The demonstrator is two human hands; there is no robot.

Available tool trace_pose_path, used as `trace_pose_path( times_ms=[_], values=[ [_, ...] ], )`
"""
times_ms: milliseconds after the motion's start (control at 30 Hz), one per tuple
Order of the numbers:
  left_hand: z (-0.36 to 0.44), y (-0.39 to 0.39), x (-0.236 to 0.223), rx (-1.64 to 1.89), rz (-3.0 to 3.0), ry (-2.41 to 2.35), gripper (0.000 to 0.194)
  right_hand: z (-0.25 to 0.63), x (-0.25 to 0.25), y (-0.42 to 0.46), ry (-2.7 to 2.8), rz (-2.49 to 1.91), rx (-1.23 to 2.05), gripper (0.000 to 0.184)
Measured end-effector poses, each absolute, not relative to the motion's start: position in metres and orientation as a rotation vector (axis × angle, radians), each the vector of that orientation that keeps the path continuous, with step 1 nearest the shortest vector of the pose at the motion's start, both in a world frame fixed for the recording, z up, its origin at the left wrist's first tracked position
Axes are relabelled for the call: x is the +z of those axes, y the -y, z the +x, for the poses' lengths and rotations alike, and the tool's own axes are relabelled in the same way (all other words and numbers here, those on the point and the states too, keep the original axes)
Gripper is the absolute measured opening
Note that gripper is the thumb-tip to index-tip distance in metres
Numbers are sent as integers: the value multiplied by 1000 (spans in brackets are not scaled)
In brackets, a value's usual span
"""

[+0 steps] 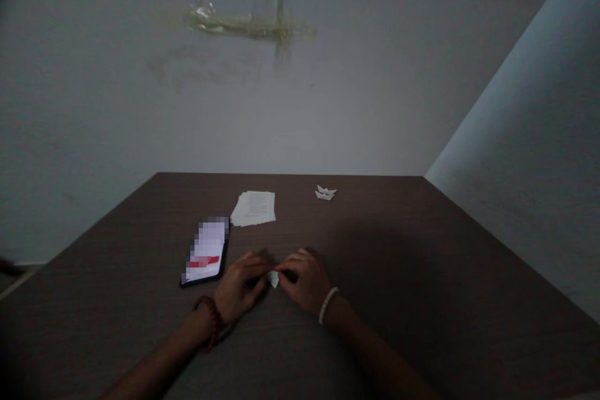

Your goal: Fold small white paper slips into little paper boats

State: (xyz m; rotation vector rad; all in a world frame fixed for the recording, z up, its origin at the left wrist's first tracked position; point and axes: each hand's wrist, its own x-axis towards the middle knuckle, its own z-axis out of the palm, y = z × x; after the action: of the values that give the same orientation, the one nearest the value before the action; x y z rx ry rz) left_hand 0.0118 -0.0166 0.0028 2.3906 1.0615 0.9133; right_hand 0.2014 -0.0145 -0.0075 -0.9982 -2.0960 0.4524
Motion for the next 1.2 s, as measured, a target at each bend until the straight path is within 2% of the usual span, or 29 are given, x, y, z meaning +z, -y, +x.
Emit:
trace_pose_path(
  times_ms=[433,633,867,1200],
  values=[
    [5,13,-6,725,2587,-920,30,215,-6,14,2382,-825,292,20],
    [3,17,6,638,2620,-926,23,217,4,20,2543,-818,194,25],
    [6,16,3,655,2571,-975,24,217,8,26,2574,-813,139,26],
    [8,15,-6,733,2547,-1188,12,217,6,26,2541,-839,209,23]
  ],
)
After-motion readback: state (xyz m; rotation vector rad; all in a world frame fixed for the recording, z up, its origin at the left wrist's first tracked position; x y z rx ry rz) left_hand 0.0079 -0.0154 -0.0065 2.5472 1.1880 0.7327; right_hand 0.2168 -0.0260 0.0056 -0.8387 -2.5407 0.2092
